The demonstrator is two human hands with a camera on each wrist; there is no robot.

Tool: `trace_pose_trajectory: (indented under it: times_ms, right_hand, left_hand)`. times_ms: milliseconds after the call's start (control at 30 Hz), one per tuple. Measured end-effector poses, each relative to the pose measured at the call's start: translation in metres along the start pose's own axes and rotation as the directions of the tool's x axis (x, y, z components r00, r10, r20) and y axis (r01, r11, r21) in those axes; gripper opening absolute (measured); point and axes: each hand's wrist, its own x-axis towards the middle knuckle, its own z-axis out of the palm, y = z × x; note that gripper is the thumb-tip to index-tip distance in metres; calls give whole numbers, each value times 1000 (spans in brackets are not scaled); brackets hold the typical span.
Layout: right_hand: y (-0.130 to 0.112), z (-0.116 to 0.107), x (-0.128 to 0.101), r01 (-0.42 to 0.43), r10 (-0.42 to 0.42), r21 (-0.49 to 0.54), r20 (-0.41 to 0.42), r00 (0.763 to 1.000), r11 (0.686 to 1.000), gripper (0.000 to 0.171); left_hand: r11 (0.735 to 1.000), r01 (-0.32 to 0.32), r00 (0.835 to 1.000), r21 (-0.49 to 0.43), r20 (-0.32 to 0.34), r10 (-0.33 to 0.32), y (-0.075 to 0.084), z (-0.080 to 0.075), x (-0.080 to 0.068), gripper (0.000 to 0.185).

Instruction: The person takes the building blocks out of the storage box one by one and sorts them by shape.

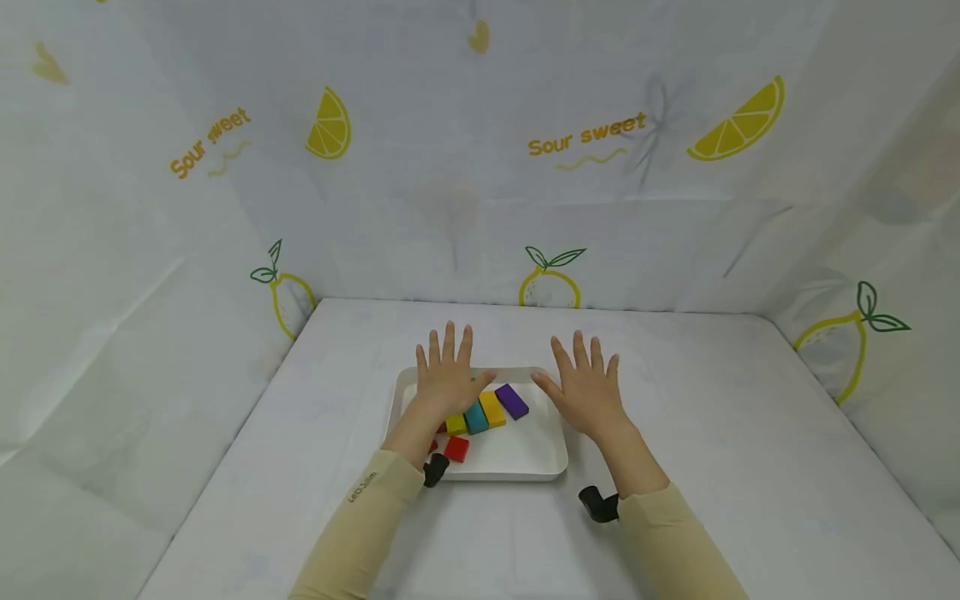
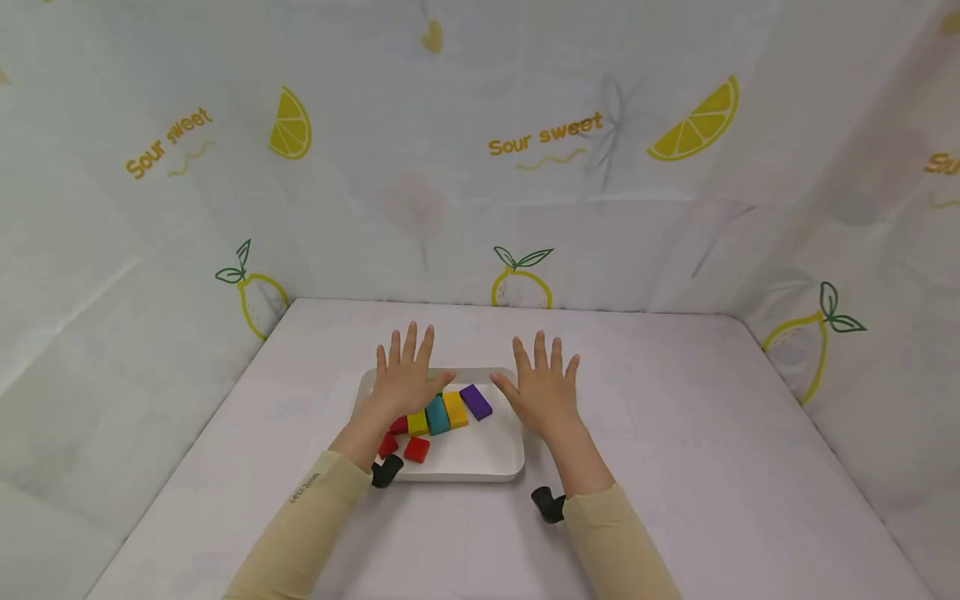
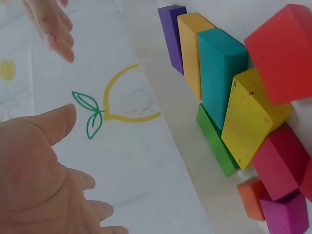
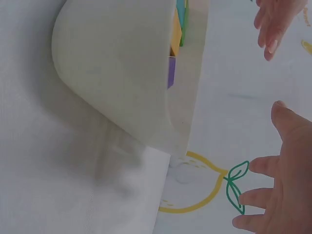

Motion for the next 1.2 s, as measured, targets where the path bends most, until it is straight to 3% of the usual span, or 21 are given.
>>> trace_pose_trajectory:
  times_ms: [233, 433, 567, 733, 967, 1067, 1200]
  right_hand:
    - [-8, -4, -4, 26, -25, 81, -13, 1000, 996, 77]
    - [-16, 1, -9, 1, 1, 230, -9, 1000, 973, 68]
    - [-23, 5, -14, -22, 25, 365, -2, 1000, 931, 61]
    - [-29, 12, -17, -48, 49, 455, 9, 999, 889, 54]
    - [-36, 20, -21, -53, 54, 506, 14, 998, 861, 50]
    - [-37, 22, -23, -59, 61, 524, 13, 998, 850, 49]
    - [-38, 24, -24, -67, 69, 552, 18, 997, 831, 49]
  left_hand:
    - [993, -12, 1000, -116, 0, 12, -17, -7, -4, 84]
    - [964, -22, 1000, -263, 8, 25, -45, -10, -16, 87]
    - [914, 9, 999, -405, 36, 6, -69, -8, -27, 85]
    - [837, 95, 994, -539, 89, -55, -91, -3, -40, 82]
    - [742, 240, 971, -626, 162, -176, -110, 15, -57, 78]
    - [706, 246, 969, -664, 157, -189, -116, 23, -61, 75]
    - [655, 199, 979, -729, 121, -164, -120, 31, -65, 69]
